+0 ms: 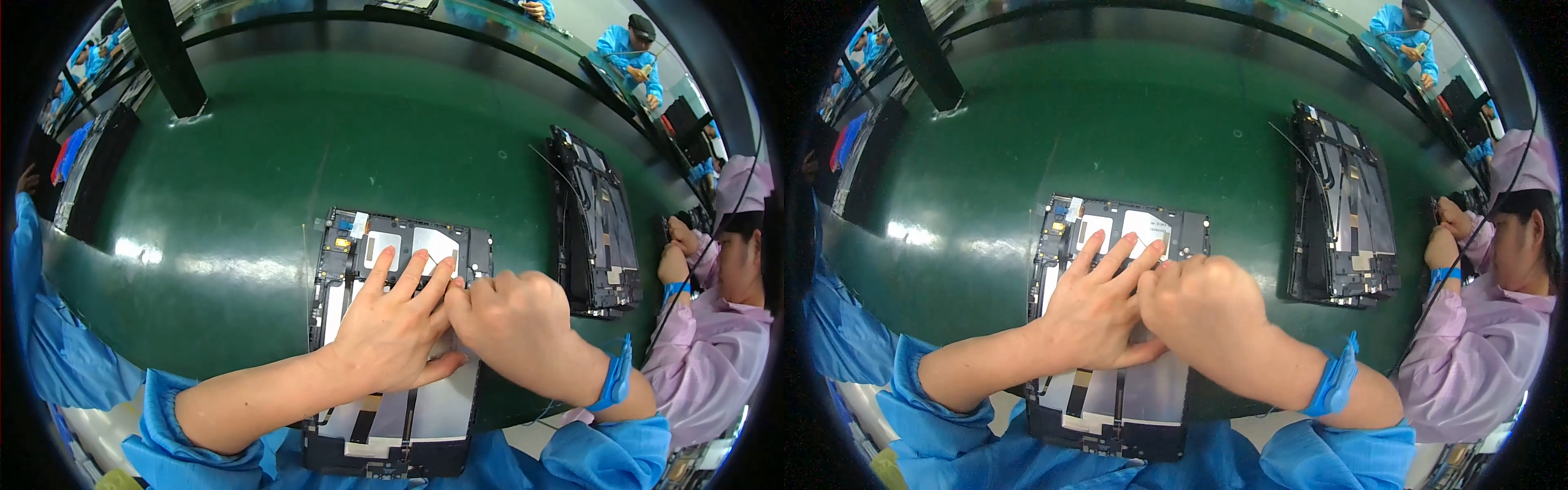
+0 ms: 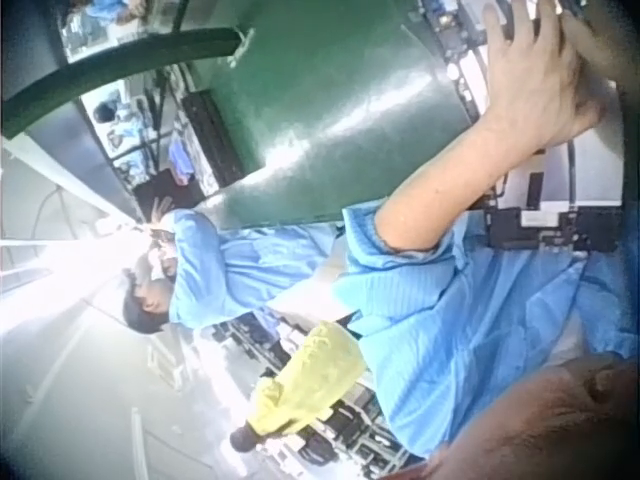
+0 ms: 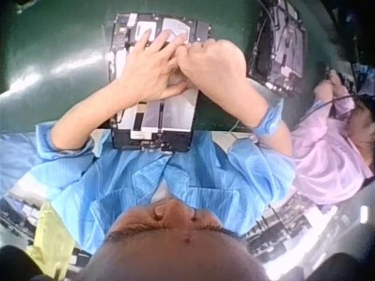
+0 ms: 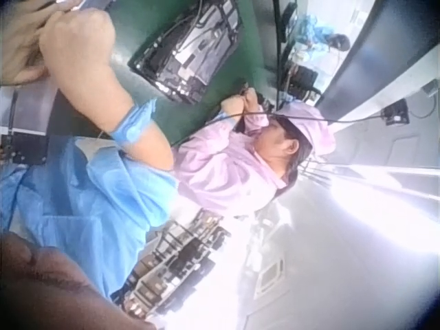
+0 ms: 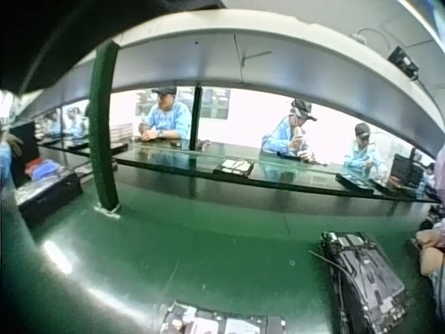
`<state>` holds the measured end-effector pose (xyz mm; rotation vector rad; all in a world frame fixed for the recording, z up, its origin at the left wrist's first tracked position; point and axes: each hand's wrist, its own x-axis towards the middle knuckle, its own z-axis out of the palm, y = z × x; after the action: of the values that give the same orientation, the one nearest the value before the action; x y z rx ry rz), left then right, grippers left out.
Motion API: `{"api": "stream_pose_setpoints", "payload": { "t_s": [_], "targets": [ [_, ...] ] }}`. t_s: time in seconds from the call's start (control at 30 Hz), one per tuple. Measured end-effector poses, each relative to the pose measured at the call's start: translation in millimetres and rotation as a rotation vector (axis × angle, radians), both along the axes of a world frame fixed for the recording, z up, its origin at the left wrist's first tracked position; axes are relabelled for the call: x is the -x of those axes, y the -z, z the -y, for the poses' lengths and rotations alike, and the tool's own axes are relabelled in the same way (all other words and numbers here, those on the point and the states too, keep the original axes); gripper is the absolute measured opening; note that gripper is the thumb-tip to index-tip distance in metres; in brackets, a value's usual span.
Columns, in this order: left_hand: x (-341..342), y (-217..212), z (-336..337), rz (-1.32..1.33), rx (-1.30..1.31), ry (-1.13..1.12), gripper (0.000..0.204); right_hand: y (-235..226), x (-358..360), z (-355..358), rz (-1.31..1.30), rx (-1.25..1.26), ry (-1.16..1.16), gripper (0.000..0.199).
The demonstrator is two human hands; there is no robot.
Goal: The person assembles a tablet on a production line by routing internal wires and plugging cables into connectors inside the chassis using tweezers and fingers, then slides the tablet down the assembly line.
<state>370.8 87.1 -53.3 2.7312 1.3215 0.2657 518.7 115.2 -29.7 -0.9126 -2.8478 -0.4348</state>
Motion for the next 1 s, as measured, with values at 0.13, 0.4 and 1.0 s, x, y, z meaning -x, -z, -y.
{"api": "stream_pose_setpoints", "payload": {
  "t_s": [0.13,0.4,1.0],
  "targets": [
    [0,1,1,-0.016,-0.019,-0.012,0.059,10,-10,1,-0.117,-0.005,-0.021,0.008],
    [-2,1,3,-0.017,-0.067,-0.01,0.059,45,-29,10,-0.558,0.113,0.144,0.013],
    [0,-1,3,-0.002,0.001,-0.039,0.062,13,-8,14,-0.254,0.197,0.287,0.016]
  ]
}}
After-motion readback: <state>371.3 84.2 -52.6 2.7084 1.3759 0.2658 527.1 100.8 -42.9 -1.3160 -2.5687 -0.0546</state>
